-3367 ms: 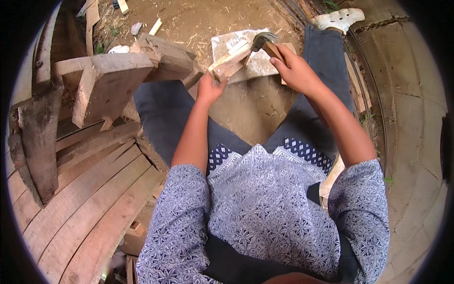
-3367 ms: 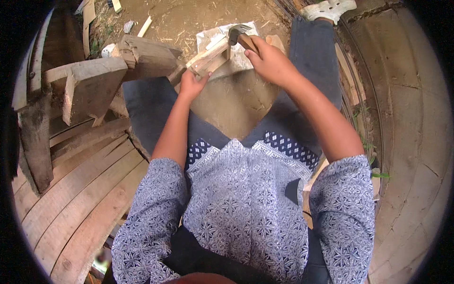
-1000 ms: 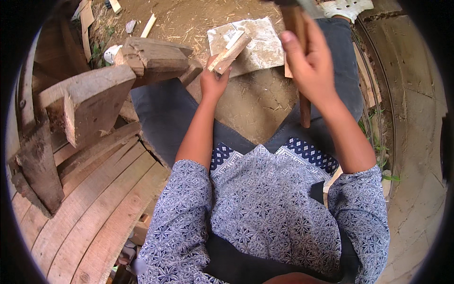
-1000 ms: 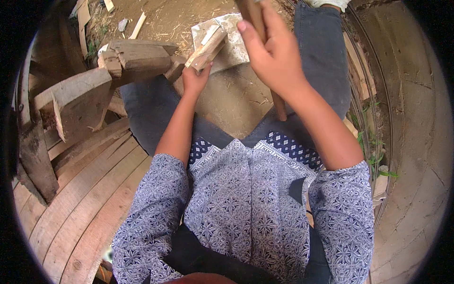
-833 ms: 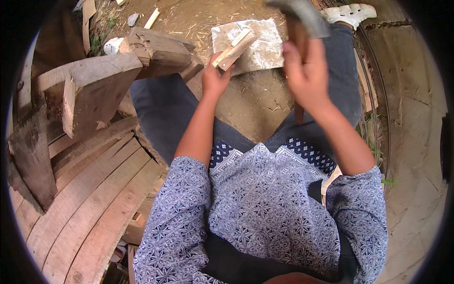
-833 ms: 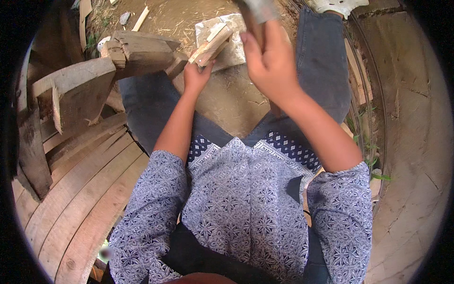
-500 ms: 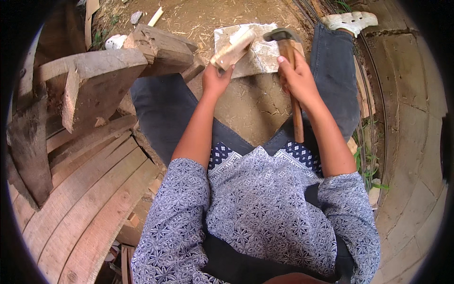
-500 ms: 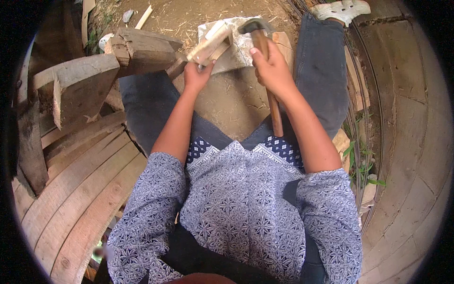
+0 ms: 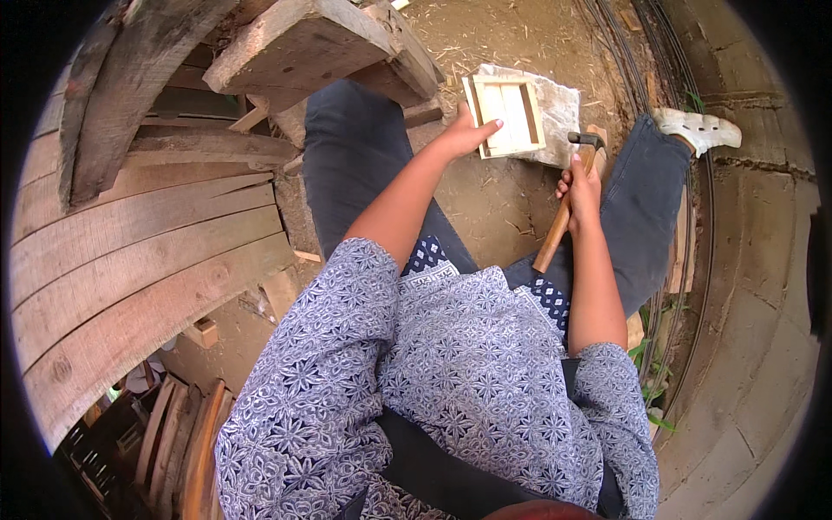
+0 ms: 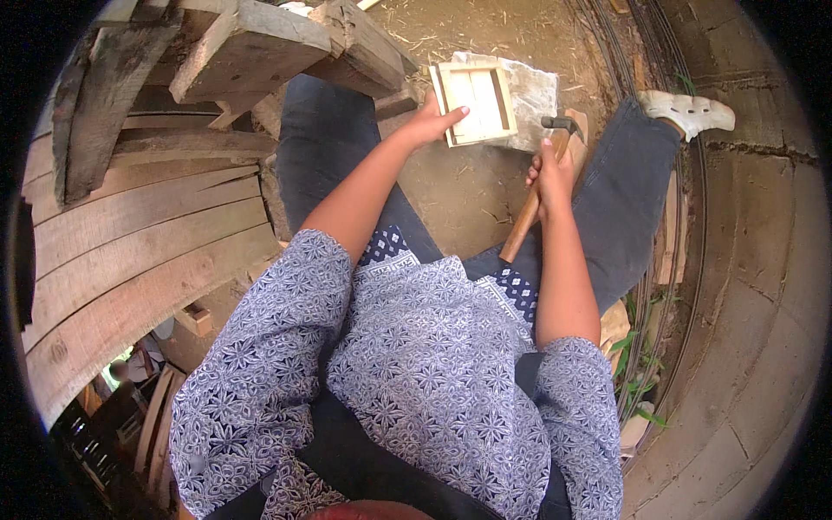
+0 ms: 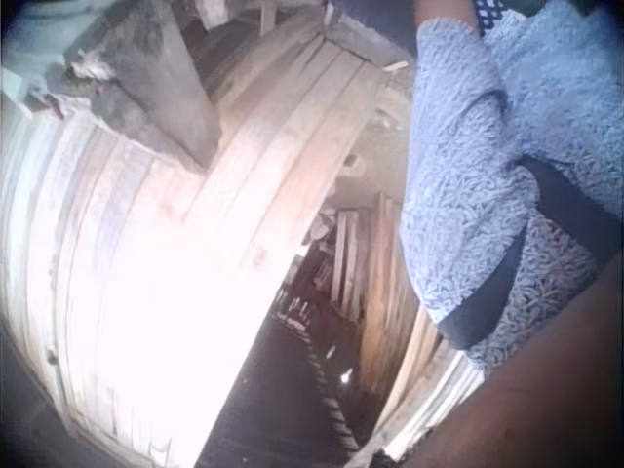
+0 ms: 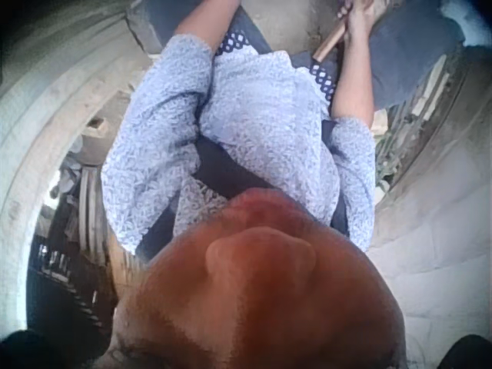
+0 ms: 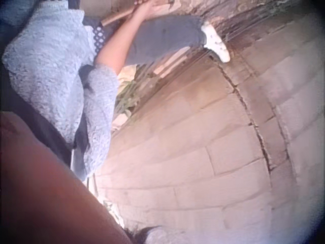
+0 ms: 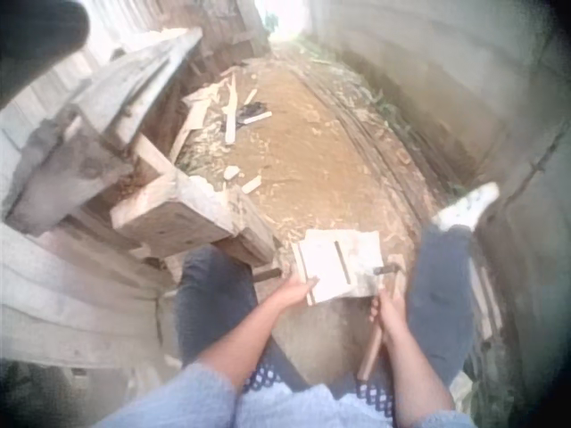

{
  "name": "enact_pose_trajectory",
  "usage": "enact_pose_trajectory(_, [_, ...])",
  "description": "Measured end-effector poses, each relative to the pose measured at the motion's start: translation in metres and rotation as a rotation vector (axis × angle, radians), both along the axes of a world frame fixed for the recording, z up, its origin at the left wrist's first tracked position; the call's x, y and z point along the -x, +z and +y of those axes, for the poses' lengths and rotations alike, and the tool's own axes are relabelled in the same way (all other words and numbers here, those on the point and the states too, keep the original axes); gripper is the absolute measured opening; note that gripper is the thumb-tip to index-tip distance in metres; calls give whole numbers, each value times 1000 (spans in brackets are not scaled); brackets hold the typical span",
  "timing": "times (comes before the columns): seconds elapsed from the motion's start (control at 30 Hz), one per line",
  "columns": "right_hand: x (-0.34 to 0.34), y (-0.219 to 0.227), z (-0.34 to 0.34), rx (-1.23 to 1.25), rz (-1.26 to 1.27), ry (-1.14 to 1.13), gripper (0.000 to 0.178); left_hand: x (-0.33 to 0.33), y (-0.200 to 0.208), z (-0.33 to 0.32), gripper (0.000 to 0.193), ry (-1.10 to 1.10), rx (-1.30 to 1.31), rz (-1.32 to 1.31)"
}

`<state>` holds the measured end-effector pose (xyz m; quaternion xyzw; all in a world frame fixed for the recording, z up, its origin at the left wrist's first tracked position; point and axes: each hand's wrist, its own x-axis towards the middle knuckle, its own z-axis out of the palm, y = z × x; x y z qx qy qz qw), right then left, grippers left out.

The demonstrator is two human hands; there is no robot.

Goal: The person assembles a small wooden box by fitting pieces together and using a hammer to secure them. The person repeatedly adjusts the box and hammers the joints to ensure they are tight.

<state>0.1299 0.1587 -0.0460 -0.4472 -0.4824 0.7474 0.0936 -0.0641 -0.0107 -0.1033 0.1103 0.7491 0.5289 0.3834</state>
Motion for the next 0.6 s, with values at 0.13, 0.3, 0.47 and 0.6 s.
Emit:
enact_pose_trajectory(0.13, [12,-5,-16,38,-3,76,25,10,-37,-18,69,78,134,199])
enact_pose_trajectory(0.3, [10,-50,-6,162,-101,288,46,-3,9,-55,52,-71,248,295])
enact_pose_trajectory(0.47, [4,-61,3,-58,-81,224,39,-48,121,-120,34,-395,-45,610])
enact_pose_trajectory(0.6, [3,-81,30,-42,-79,279,43,-114,240,-249,24,-497,68,453])
